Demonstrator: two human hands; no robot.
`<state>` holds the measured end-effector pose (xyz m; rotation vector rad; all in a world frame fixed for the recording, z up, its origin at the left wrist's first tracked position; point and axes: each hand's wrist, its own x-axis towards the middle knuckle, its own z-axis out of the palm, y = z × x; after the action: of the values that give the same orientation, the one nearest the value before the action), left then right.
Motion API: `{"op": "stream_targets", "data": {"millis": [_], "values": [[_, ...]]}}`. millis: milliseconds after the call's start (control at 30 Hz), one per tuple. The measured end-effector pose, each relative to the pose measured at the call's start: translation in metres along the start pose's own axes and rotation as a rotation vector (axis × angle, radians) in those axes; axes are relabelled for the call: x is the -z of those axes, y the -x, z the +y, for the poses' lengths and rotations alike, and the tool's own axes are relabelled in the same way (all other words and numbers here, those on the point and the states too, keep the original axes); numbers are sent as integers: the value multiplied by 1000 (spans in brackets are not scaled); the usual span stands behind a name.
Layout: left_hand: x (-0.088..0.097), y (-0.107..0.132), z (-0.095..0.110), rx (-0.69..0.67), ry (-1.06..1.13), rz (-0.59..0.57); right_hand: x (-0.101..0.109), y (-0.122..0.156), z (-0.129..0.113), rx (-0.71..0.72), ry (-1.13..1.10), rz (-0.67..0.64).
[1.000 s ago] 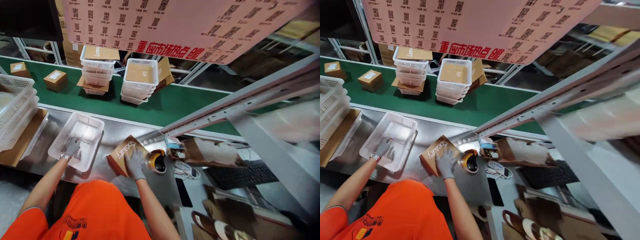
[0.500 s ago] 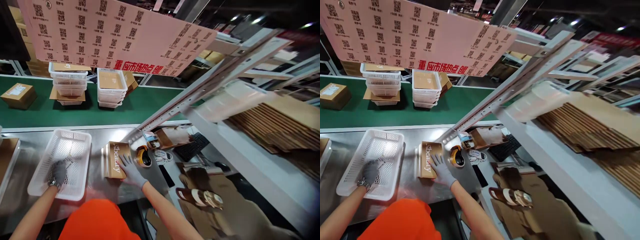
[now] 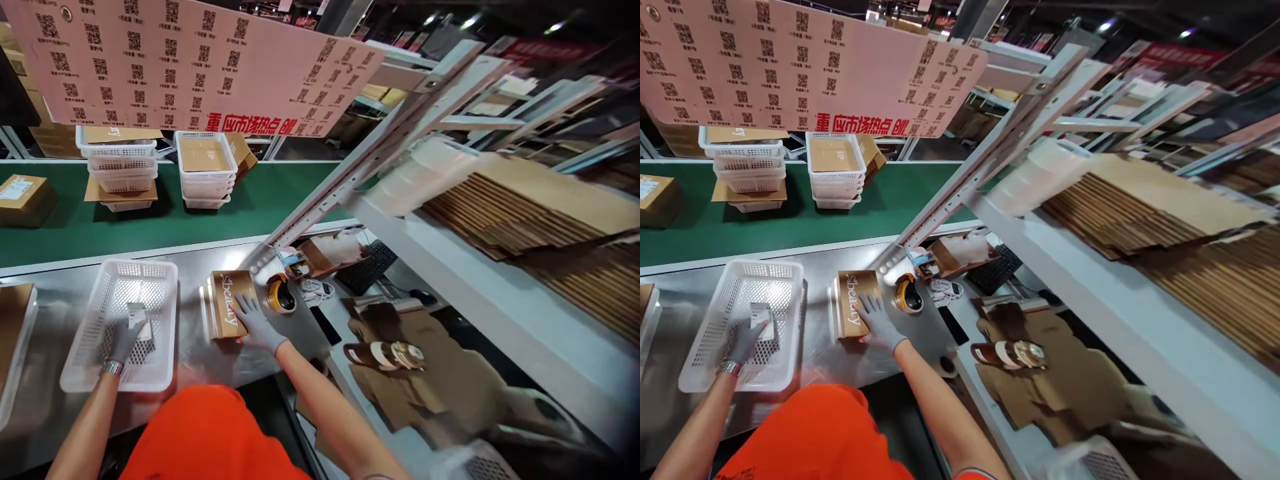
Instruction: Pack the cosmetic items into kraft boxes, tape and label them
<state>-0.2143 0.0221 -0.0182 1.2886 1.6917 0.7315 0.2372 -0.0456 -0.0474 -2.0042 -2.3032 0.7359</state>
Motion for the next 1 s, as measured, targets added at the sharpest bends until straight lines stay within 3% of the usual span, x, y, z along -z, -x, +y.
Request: {"op": "stream_targets", "data": {"millis": [200,300,400,533,800,1000], "values": [[-72,35,69,6,483,-195,13,-6,-78,-124,-1055,194],[-97,56,97,-7,625,-264,6,6,-118,-63,-1294,156],[-113,71,103,-11,667,-315,1,23,-139,-76,-1422,249],[-134,90,96,-15,591,-416,-3,49,-135,-132,-1522,354],[-185,129,106,33,616,-384,-6,109,-100,-168,-1754,298],[-212,157,118,49,605,-339,-12,132,-69,-158,-1768,313]]}}
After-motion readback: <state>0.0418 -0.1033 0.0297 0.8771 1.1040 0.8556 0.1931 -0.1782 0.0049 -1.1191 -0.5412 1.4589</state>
